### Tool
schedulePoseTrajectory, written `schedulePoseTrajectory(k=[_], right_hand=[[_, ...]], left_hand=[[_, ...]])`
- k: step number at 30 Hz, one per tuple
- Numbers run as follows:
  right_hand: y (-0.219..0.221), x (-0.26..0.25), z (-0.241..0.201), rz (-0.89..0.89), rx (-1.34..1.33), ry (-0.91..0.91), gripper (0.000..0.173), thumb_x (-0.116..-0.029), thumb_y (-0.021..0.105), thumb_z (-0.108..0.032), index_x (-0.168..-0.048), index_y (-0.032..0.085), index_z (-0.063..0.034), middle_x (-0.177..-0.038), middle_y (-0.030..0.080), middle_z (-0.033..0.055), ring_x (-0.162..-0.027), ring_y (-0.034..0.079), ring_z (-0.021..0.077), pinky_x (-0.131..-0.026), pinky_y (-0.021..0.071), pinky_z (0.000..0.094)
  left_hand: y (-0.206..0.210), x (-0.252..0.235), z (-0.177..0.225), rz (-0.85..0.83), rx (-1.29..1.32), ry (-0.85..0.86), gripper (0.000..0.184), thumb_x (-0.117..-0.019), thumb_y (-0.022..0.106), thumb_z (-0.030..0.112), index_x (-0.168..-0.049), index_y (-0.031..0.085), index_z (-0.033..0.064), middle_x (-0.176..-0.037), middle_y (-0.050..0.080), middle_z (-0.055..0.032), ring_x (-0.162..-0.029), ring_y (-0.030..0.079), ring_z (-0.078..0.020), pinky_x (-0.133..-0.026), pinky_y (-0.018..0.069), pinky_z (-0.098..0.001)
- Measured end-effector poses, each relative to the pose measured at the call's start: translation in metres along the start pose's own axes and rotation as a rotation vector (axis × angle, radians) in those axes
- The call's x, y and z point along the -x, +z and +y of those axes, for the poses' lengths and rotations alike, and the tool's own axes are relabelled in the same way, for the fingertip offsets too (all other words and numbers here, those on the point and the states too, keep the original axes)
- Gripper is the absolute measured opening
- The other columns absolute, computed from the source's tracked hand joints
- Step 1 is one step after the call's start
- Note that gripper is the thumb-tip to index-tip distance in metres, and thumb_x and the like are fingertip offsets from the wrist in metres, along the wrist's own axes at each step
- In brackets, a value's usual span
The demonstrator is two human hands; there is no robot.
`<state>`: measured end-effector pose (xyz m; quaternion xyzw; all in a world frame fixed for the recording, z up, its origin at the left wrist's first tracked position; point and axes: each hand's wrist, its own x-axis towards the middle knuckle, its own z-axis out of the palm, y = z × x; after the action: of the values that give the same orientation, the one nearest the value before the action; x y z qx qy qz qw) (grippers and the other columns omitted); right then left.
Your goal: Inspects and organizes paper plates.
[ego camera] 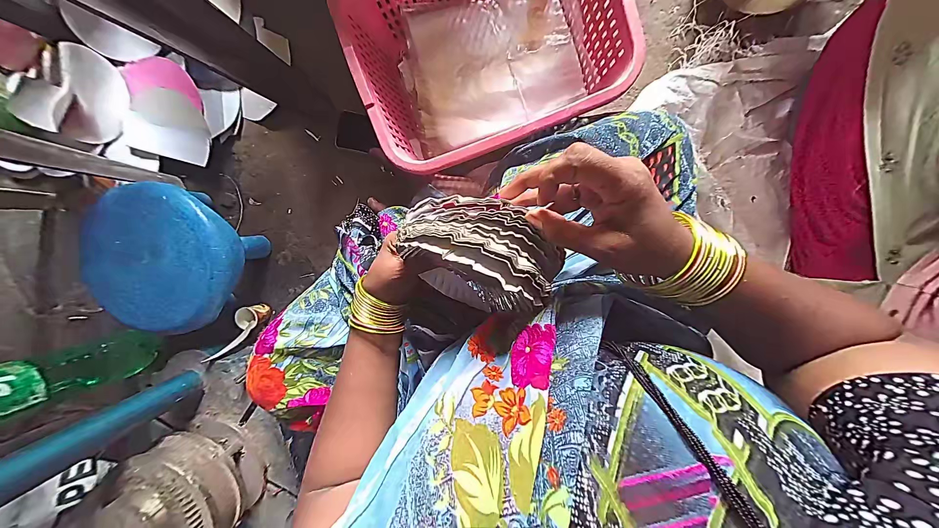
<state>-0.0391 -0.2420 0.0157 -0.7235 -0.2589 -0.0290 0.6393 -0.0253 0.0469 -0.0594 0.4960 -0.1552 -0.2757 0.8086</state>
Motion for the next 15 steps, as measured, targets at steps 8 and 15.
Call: schedulePoseTrajectory(k=[8, 15], right_hand=[[-0.001, 0.0, -0.005, -0.023, -0.058, 0.026, 0.016, -0.092, 0.062, 0.002, -0.106, 0.056, 0.006, -0.109, 0.07, 0.0132, -0.094, 0.073, 0.0132, -0.075, 0.0636, 0.0263], [-0.002, 0.0, -0.008, -0.03, -0.059, 0.025, 0.016, -0.0912, 0.062, 0.002, -0.105, 0.056, 0.005, -0.108, 0.07, 0.013, -0.092, 0.073, 0.0133, -0.073, 0.0636, 0.0264]], left_hand=[[-0.014, 0.003, -0.005, -0.004, 0.027, -0.127, 0.014, -0.0882, 0.076, 0.022, -0.101, 0.075, 0.0268, -0.094, 0.074, 0.0098, -0.087, 0.07, -0.0021, -0.078, 0.0597, -0.0252], [-0.025, 0.004, -0.012, -0.123, 0.044, -0.075, 0.022, -0.0923, 0.073, 0.014, -0.111, 0.072, 0.0253, -0.102, 0.073, 0.0119, -0.095, 0.069, 0.0, -0.085, 0.0588, -0.0238]])
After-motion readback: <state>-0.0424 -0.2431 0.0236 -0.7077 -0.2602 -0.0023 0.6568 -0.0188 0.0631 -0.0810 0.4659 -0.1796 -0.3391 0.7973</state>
